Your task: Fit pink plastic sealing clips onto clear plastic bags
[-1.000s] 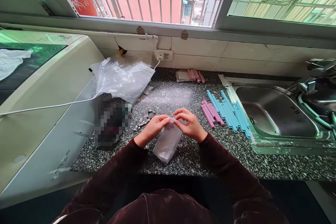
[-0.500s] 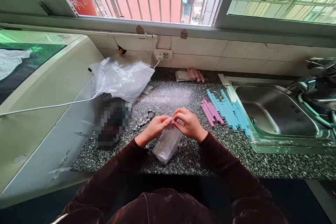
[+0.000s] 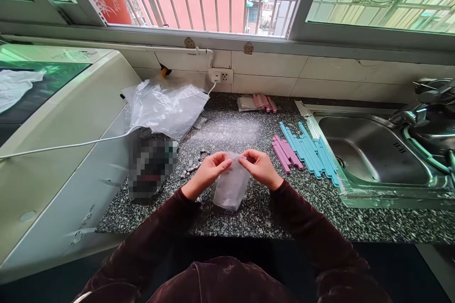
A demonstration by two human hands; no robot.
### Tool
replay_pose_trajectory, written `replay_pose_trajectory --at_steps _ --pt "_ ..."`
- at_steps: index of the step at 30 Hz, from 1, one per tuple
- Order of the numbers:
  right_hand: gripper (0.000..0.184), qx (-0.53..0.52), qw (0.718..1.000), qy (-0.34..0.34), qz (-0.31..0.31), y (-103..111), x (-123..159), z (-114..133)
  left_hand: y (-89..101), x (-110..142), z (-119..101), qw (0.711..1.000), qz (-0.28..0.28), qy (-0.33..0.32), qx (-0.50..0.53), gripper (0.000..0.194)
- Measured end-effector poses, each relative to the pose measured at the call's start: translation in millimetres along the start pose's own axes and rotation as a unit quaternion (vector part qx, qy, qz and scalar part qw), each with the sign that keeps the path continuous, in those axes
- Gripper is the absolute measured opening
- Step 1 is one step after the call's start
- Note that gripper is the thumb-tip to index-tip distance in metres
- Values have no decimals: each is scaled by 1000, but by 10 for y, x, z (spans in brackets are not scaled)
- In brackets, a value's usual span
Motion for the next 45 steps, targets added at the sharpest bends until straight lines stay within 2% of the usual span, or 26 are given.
replay_pose_trajectory --at_steps 5,9,14,18,24,29,33,38,41,45 --pt "33 -99 994 -37 -5 33 -7 -73 96 -6 53 996 -52 11 73 37" --pt "30 -117 991 -47 -32 63 -15 -110 103 -21 117 989 -41 34 139 35" --pt "31 -125 991 -36 -33 45 -2 -95 95 -20 118 990 -42 22 134 33" --pt "26 -100 994 -26 -48 100 -22 -94 161 -32 83 989 -77 -7 125 34" --pt "19 -52 991 32 -116 484 -5 27 323 16 -208 984 -118 -112 74 27" --pt "9 33 979 136 -149 828 270 358 355 321 -539 972 -129 -197 17 21" --pt "9 32 976 129 -175 982 452 418 313 519 -678 974 -110 -197 -13 23" --pt "7 54 968 155 -191 1054 489 476 342 539 -854 970 -121 -187 -95 21" --pt "5 23 973 170 -155 1058 545 508 351 598 -908 972 -106 -177 -112 21" --pt "6 -51 980 185 -55 1022 758 535 226 866 -881 985 -29 -153 -78 21"
Point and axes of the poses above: each hand's wrist, its own x-axis away from the middle knuckle, its own y-axis out of the back of the hand, z = x × y, the point moved 7 cm from there along -x, towards the middle knuckle, and after that the axes turned 11 degrees about x, right-handed, at the moved point
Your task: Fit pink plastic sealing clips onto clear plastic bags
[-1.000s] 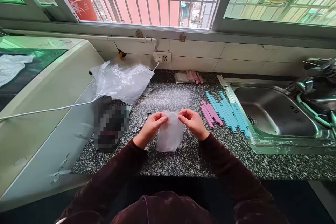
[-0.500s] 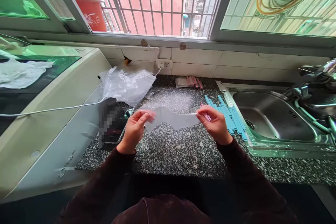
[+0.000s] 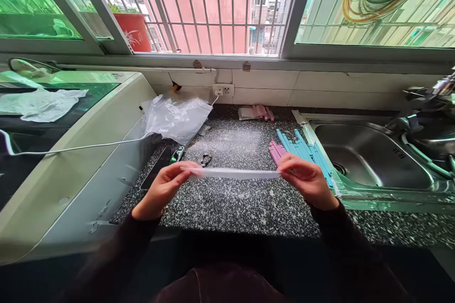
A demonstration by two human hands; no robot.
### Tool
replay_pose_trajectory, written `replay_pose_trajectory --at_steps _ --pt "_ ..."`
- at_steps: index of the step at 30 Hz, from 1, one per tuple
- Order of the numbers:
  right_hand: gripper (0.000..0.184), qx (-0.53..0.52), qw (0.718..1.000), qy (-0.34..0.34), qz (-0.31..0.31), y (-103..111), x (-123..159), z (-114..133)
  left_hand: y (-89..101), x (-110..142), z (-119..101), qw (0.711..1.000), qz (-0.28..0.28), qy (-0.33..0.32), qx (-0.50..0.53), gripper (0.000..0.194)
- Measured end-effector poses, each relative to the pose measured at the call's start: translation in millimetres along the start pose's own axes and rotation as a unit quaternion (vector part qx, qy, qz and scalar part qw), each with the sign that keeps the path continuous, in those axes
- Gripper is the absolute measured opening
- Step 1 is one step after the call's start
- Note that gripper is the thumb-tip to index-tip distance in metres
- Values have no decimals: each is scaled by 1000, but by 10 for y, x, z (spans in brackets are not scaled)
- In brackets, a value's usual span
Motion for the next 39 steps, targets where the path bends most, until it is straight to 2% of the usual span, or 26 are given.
replay_pose_trajectory --at_steps 2,5,7,9,10,12,14,16,18,20,23,26,28,30,32,34,39 --pt "7 -42 998 35 9 1 62 78 -81 117 -36 999 26 0 45 25" --pt "9 -90 993 76 7 -102 -7 101 -157 94 16 997 2 7 77 28" --pt "9 -102 993 55 -3 -247 -150 1 -196 -45 149 997 -32 27 60 27" --pt "11 -90 996 -7 -6 -413 -304 -158 -272 -220 307 996 -25 54 73 29" --pt "12 -73 997 -25 16 -505 -367 -211 -293 -303 353 994 -19 52 89 30" --pt "11 -24 999 -16 39 -578 -450 -232 -257 -427 380 996 -16 42 82 28" --pt "7 34 999 24 14 -474 -474 -177 -98 -478 274 998 -45 -7 31 25" --pt "4 94 992 66 -54 -248 -427 -90 77 -446 101 995 -62 -71 -29 19" --pt "6 159 977 95 -105 -53 -307 -18 173 -337 -56 984 -44 -146 -91 12" --pt "9 237 955 131 -121 25 -129 32 161 -169 -104 961 -4 -204 -186 8" --pt "16 322 927 175 -74 -62 197 -22 16 153 22 913 49 -262 -309 14" --pt "21 349 917 191 -28 -164 503 -185 -198 492 209 876 80 -302 -368 17" --pt "21 374 912 170 -13 -185 625 -323 -360 674 335 862 109 -307 -387 14" --pt "18 429 893 133 -5 -196 676 -444 -522 801 464 846 145 -302 -414 11" --pt "19 494 863 103 -1 -236 692 -503 -629 857 575 833 150 -291 -446 10" --pt "23 530 842 103 4 -347 718 -465 -711 874 648 823 147 -290 -466 10" --pt "32 485 849 195 79 -935 889 -224 -953 877 676 808 165 -321 -466 10"
Point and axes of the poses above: each hand's wrist, its own x-axis away from the middle knuckle, its own y-axis out of the back of the hand, z = x × y, the point moved 7 cm from there along -x, towards the middle knuckle, and after that the axes turned 11 degrees about x, right-handed, at the moved point
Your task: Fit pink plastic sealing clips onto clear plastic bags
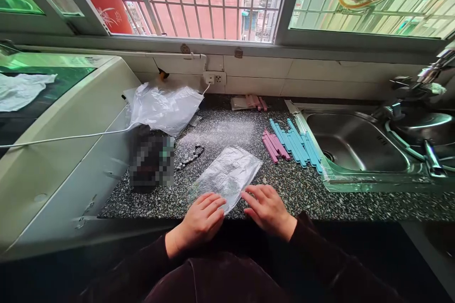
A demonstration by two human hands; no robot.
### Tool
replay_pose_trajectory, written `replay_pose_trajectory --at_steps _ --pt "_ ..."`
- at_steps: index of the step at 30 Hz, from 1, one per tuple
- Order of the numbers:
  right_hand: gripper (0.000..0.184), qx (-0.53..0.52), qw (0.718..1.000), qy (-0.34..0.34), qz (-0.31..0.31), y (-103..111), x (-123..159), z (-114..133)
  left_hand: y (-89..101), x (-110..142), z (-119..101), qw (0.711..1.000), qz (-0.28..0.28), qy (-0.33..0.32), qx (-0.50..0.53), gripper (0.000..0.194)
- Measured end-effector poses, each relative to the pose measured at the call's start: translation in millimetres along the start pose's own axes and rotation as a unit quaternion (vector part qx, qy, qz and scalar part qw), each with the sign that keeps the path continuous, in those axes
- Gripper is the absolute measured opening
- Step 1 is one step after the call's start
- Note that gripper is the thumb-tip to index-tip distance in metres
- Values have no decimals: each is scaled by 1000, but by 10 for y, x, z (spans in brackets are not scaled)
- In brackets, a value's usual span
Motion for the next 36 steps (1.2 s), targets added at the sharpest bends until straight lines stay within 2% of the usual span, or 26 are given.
replay_pose_trajectory --at_steps 3,6,9,11,13,16,19,23,26,28,33,36 --pt "26 10 1000 -10 -19 -70 -71 153 -53 -97 -101 999 24 -25 16 13" --pt "22 -6 999 -30 -28 -123 -131 89 -21 -123 -85 994 68 -22 85 19" --pt "21 -73 995 -61 -29 -118 -117 -100 152 -31 105 983 96 15 158 52" --pt "20 -139 985 -93 -39 -80 -64 -235 264 80 297 982 117 53 137 70" --pt "18 -198 971 -127 -49 -44 -1 -335 306 185 460 981 145 79 101 79" --pt "16 -253 953 -158 -57 -21 64 -380 248 223 595 982 150 98 59 70" --pt "14 -283 945 -154 -52 -35 76 -347 126 105 608 990 112 86 31 52" --pt "18 -218 971 -87 -43 -28 65 -303 13 -19 569 995 86 24 33 26" --pt "21 -134 990 -6 -29 -24 62 -274 28 34 619 995 85 20 52 23" --pt "21 -101 995 23 -10 -56 50 -270 60 97 660 994 85 31 64 22" --pt "29 -72 996 29 44 -202 -35 -256 108 147 688 990 77 64 97 22" --pt "31 -87 994 35 58 -211 -33 -245 127 110 687 986 61 80 133 22"
Point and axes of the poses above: each hand's wrist, its own x-axis away from the middle knuckle, its own y-axis out of the back of the hand, z = x × y, the point moved 7 cm from there along -x, towards the middle knuckle, and after that the axes turned 11 degrees about x, right-handed, at the moved point
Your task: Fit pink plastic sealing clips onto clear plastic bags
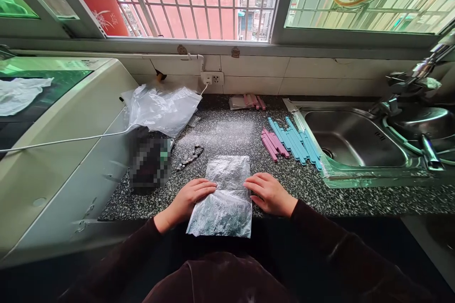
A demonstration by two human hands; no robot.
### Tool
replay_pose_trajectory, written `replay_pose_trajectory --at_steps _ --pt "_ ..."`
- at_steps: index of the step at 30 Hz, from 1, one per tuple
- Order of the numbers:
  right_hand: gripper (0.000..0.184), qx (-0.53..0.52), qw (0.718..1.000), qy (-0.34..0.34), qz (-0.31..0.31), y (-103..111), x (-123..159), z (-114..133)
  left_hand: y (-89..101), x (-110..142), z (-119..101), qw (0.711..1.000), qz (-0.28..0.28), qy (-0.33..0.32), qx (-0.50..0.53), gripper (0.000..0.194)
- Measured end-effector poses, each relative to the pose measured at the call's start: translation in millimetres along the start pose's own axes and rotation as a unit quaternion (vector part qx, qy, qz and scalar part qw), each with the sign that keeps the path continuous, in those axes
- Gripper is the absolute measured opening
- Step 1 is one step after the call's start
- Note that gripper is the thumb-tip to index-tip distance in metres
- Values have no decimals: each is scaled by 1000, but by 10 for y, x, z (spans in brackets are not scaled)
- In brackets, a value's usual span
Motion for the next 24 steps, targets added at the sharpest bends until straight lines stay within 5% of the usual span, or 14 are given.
replay_pose_trajectory --at_steps 7,15,24 --pt "63 -25 998 36 52 37 152 178 40 -42 97 992 -32 78 98 20" --pt "19 -41 998 11 -56 -41 13 339 36 -49 131 985 -32 113 125 19" --pt "19 -195 973 -112 -43 -39 -3 -55 65 -49 179 979 -47 135 143 20"
Point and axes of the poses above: each hand's wrist, its own x-axis away from the middle knuckle, its own y-axis out of the back of the hand, z = x × y, the point moved 7 cm from there along -x, towards the middle knuckle, and after that the axes turned 11 degrees about x, right-handed, at the moved point
